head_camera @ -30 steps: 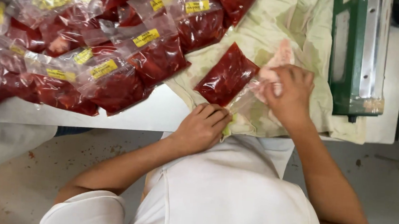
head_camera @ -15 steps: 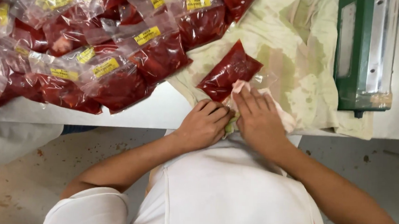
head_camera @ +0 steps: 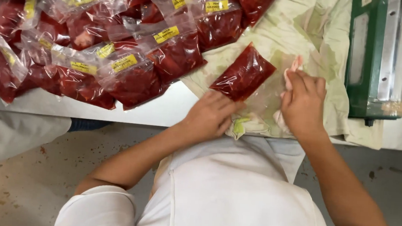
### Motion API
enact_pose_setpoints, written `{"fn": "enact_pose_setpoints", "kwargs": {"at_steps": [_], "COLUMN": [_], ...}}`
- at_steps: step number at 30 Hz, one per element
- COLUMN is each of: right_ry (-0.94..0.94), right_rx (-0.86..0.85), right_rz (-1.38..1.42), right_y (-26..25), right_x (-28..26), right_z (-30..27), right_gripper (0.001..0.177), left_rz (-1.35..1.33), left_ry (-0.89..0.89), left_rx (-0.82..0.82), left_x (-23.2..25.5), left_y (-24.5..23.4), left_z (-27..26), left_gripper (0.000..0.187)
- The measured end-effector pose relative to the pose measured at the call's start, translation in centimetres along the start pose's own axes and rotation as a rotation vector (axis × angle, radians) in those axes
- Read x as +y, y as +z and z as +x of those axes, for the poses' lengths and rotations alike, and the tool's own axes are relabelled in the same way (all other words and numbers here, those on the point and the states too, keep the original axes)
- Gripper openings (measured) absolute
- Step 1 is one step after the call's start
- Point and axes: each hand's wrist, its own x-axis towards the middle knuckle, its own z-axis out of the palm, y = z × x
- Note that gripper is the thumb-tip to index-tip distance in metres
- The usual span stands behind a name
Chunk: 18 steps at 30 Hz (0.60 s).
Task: Sealing plastic bags containing food product using a manual heat sealer and applying identification labels.
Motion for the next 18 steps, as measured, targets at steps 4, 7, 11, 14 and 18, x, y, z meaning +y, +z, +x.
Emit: {"fn": "enact_pose_setpoints", "kwargs": {"at_steps": [4,7,11,14,18], "right_ry": [-0.374,-0.426,-0.356,-0.217,-0.074], "right_rx": [0.074,-0.077,-0.05,-0.05,0.084], "right_rz": [0.306,0.291,0.285,0.247,0.268], "right_y": [-4.5,-3.3,-3.0,-3.8,-7.0], "right_x": [-7.5,-7.5,-4.7,-1.7,-1.1], "right_z": [0.1,-3.2,-5.4,-4.8,-2.5], "right_gripper": [0.047,0.045,0.031,0.02,0.031], "left_rz": [0.127,0.191,0.211,0.254,0.105], "left_ry": [-0.088,-0.08,-0.042,-0.043,0.02], "left_rx": [-0.02,-0.025,-0.017,0.019,0.038], "left_x": [-3.1,-3.0,-2.0,-1.5,0.8], "left_y": [0.1,1.0,0.8,0.6,2.8], "left_z": [0.9,0.1,0.1,0.7,-0.1], "left_gripper": [0.027,0.028,0.027,0.027,0.021]}}
